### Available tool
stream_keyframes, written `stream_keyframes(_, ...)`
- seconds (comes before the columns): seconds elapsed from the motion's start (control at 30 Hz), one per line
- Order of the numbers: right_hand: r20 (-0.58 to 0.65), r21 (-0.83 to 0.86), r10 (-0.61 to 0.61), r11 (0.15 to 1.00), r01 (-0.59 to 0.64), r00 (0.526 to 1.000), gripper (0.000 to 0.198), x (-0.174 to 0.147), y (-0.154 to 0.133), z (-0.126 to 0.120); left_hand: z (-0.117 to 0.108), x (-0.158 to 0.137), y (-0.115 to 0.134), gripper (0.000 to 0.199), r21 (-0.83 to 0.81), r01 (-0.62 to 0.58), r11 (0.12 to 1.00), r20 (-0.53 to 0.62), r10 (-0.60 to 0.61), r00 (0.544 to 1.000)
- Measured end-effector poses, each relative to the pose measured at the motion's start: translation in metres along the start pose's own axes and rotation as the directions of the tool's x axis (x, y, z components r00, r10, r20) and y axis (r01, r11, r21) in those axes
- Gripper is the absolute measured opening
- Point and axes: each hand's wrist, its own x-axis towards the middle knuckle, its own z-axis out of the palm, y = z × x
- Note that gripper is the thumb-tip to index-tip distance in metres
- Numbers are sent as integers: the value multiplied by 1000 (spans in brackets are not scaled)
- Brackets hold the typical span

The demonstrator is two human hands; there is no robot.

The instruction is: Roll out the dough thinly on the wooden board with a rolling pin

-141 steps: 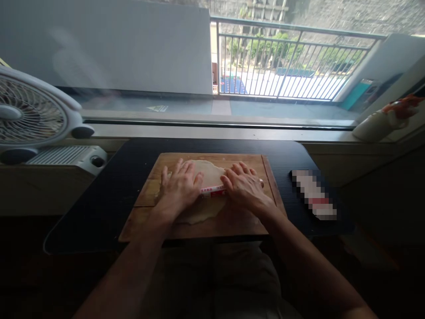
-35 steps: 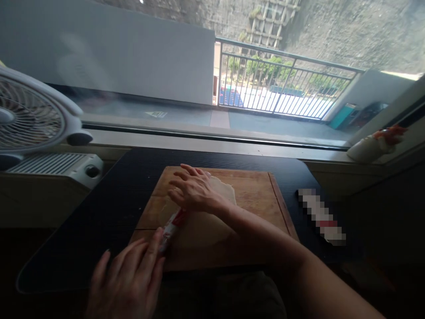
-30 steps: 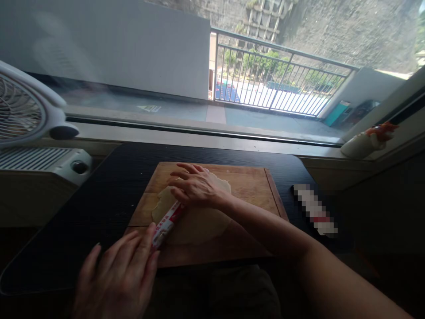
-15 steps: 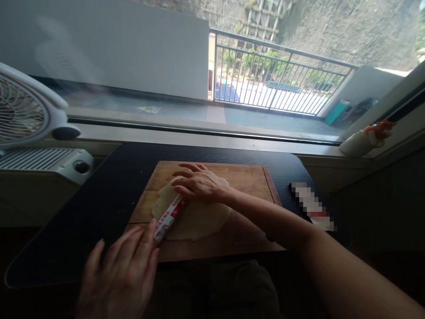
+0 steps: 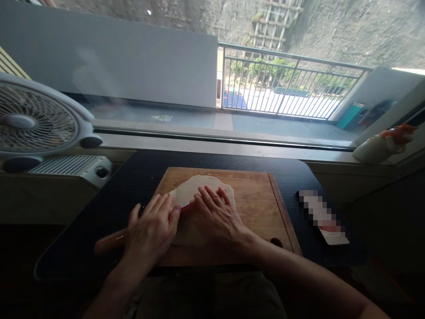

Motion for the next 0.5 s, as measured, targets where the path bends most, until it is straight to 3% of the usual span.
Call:
stream_keyframes(0.1, 17, 11, 97, 995, -97, 995, 49, 22, 13, 5, 0, 50, 3, 50, -22, 103, 994, 4, -103, 995)
stream_keyframes(0.17, 51, 26, 203, 979, -204, 978, 49, 49, 22, 8, -2, 84, -1, 50, -24, 169, 985, 77, -166, 983)
stream_keyframes(0.23, 87, 38, 250, 966, -254, 964, 50, 62, 26, 5, -4, 96, -3, 51, -24, 189, 982, 149, -183, 972)
stream_keyframes(0.33, 76, 50, 161, 985, -165, 984, 50, 37, 20, -5, -7, 63, 0, 52, -15, 109, 994, 139, -106, 985)
stream_keyframes(0.43, 76, 61, -4, 998, -1, 997, 53, -7, 12, -15, -7, 12, 7, 53, 24, -48, 999, 19, 47, 999)
stream_keyframes(0.5, 89, 64, -37, 997, 32, 995, 55, -16, 13, -15, -6, 1, 8, 54, 41, -96, 995, -32, 98, 995)
